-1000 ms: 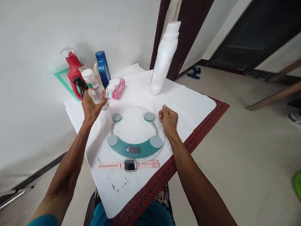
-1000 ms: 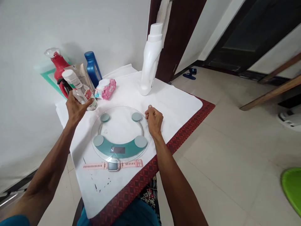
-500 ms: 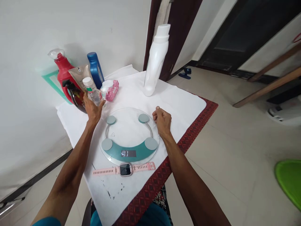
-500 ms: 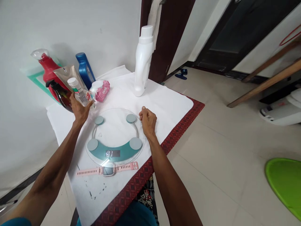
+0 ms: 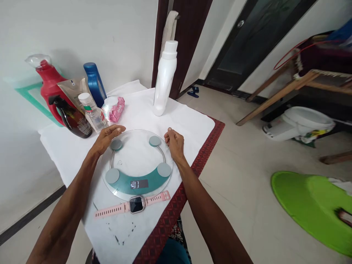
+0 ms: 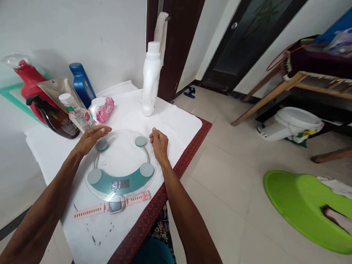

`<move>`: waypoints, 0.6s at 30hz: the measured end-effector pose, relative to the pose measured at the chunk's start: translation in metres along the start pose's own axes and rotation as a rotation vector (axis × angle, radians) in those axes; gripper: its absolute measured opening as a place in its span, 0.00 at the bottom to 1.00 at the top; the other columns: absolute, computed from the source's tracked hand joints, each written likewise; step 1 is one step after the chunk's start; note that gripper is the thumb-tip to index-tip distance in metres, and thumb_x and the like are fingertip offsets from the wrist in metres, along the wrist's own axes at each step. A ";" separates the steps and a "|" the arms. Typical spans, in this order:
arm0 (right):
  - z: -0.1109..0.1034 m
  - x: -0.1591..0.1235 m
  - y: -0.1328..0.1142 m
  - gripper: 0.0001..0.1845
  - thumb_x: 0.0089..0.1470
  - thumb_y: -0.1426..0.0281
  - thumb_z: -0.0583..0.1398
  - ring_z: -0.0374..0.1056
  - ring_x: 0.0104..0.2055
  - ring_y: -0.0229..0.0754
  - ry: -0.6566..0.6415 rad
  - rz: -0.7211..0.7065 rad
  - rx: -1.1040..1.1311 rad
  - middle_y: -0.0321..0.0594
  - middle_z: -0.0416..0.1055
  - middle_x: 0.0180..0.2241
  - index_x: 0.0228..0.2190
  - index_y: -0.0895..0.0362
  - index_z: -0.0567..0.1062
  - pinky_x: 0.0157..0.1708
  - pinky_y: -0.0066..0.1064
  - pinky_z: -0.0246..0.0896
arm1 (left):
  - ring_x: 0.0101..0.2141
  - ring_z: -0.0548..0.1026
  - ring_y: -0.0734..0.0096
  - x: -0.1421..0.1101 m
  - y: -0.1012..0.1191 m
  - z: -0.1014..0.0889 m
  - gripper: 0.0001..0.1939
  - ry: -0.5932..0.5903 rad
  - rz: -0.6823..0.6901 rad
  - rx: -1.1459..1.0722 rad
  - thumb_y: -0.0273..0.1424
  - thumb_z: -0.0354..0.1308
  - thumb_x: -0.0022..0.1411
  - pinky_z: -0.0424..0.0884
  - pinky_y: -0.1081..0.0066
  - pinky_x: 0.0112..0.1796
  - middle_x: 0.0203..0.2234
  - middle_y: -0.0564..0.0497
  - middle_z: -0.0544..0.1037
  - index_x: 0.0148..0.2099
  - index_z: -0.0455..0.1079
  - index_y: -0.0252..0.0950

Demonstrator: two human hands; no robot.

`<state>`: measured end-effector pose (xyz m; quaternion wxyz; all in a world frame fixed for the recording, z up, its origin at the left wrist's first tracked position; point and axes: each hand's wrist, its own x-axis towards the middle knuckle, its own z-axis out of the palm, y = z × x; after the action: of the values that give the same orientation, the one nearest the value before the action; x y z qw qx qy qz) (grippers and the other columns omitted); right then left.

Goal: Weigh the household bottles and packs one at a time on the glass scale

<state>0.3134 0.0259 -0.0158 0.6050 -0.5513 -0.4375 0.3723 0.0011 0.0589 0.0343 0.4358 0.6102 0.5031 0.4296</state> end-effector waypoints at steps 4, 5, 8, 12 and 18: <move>-0.001 0.000 -0.002 0.43 0.62 0.24 0.61 0.56 0.24 0.37 -0.007 0.013 -0.027 0.33 0.65 0.21 0.23 0.51 0.74 0.26 0.34 0.50 | 0.65 0.84 0.40 0.003 -0.014 0.000 0.39 0.042 -0.076 -0.275 0.67 0.81 0.50 0.77 0.45 0.71 0.57 0.37 0.90 0.48 0.87 0.40; -0.001 0.000 -0.002 0.44 0.62 0.24 0.61 0.56 0.24 0.37 -0.007 0.015 -0.046 0.33 0.65 0.21 0.23 0.51 0.74 0.26 0.34 0.51 | 0.66 0.84 0.39 0.003 -0.016 0.000 0.40 0.043 -0.090 -0.302 0.67 0.82 0.49 0.77 0.44 0.72 0.56 0.36 0.90 0.48 0.87 0.39; -0.001 -0.002 -0.004 0.43 0.61 0.24 0.60 0.57 0.24 0.38 -0.012 0.019 -0.096 0.33 0.65 0.22 0.23 0.51 0.74 0.27 0.34 0.54 | 0.68 0.83 0.36 0.004 -0.018 -0.002 0.42 0.022 -0.143 -0.354 0.67 0.84 0.45 0.74 0.43 0.75 0.56 0.34 0.90 0.47 0.87 0.38; -0.003 -0.002 -0.002 0.42 0.59 0.25 0.63 0.57 0.23 0.38 -0.008 0.069 -0.084 0.33 0.65 0.21 0.24 0.50 0.74 0.23 0.34 0.52 | 0.67 0.84 0.32 0.007 -0.022 -0.005 0.43 -0.071 -0.239 -0.419 0.67 0.86 0.42 0.70 0.40 0.78 0.58 0.32 0.90 0.47 0.89 0.38; -0.002 0.059 -0.013 0.38 0.49 0.33 0.75 0.79 0.45 0.48 0.208 -0.073 -0.158 0.44 0.82 0.44 0.43 0.50 0.76 0.43 0.38 0.79 | 0.66 0.85 0.31 0.016 -0.043 -0.006 0.39 -0.094 -0.286 -0.534 0.59 0.88 0.47 0.72 0.39 0.77 0.57 0.30 0.90 0.50 0.88 0.36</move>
<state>0.3345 0.0785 0.0042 0.6150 -0.6166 -0.4200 0.2554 -0.0127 0.0803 -0.0044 0.6597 0.4163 0.4324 0.4523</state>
